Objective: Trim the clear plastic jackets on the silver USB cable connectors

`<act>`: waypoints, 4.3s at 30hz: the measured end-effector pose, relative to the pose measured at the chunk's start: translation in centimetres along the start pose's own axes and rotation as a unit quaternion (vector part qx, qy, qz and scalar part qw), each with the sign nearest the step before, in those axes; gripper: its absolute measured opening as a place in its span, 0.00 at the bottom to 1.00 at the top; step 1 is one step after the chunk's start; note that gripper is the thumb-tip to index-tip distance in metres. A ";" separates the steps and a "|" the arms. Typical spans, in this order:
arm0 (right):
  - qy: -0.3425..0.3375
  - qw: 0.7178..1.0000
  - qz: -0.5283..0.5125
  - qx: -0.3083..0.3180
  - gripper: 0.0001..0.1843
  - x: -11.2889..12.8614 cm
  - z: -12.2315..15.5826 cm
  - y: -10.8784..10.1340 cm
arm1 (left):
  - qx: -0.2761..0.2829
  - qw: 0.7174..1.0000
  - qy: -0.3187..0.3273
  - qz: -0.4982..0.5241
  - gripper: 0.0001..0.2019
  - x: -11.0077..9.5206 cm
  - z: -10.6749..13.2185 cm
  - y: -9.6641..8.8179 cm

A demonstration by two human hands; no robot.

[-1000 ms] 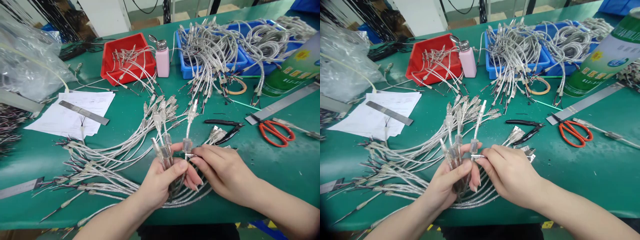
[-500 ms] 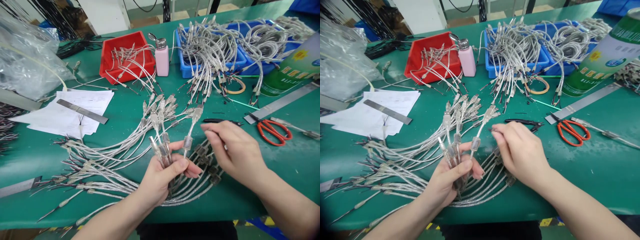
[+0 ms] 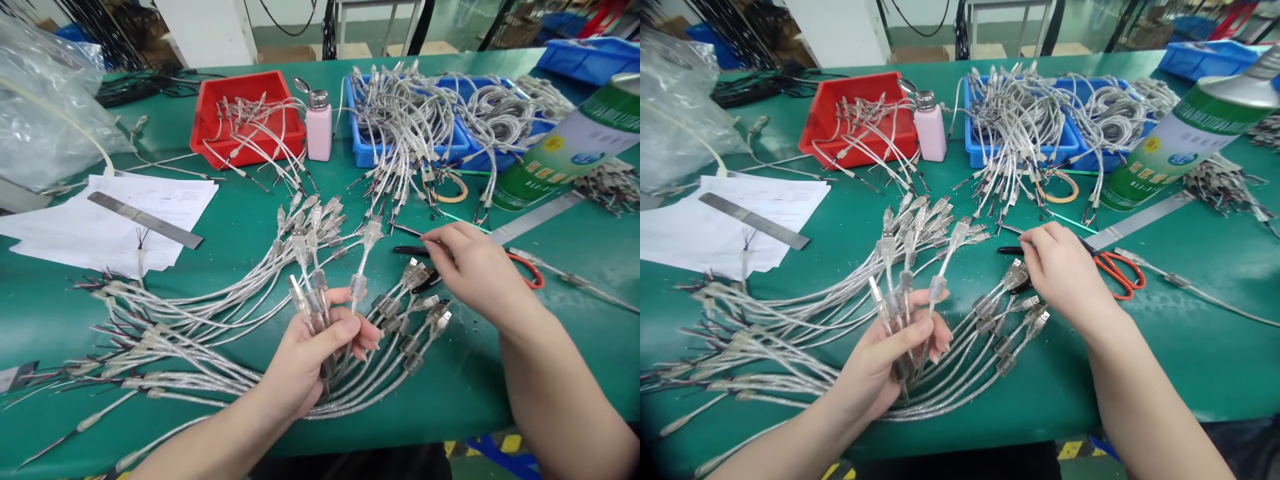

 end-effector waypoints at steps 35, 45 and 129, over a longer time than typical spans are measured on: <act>0.105 0.749 -0.650 -0.074 0.07 0.7 0.3 -2.2 | -0.036 0.999 0.015 0.007 0.10 -0.1 -0.1 -0.8; -0.042 0.986 -0.161 -0.007 0.10 6.1 1.9 -0.1 | -0.120 0.990 -0.012 -0.077 0.12 0.5 -0.8 -2.6; -0.092 0.889 -0.402 0.201 0.18 10.8 4.5 1.4 | -0.013 0.986 0.066 -0.152 0.10 -1.0 -0.2 -0.1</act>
Point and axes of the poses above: each hand's wrist, its own z-axis away from the middle knuckle, its own y-axis out of the palm, x = y × z, the point moved 8 cm from there along -z, towards the middle knuckle, and after that the axes turned 3 degrees about x, right-handed, at the moved point
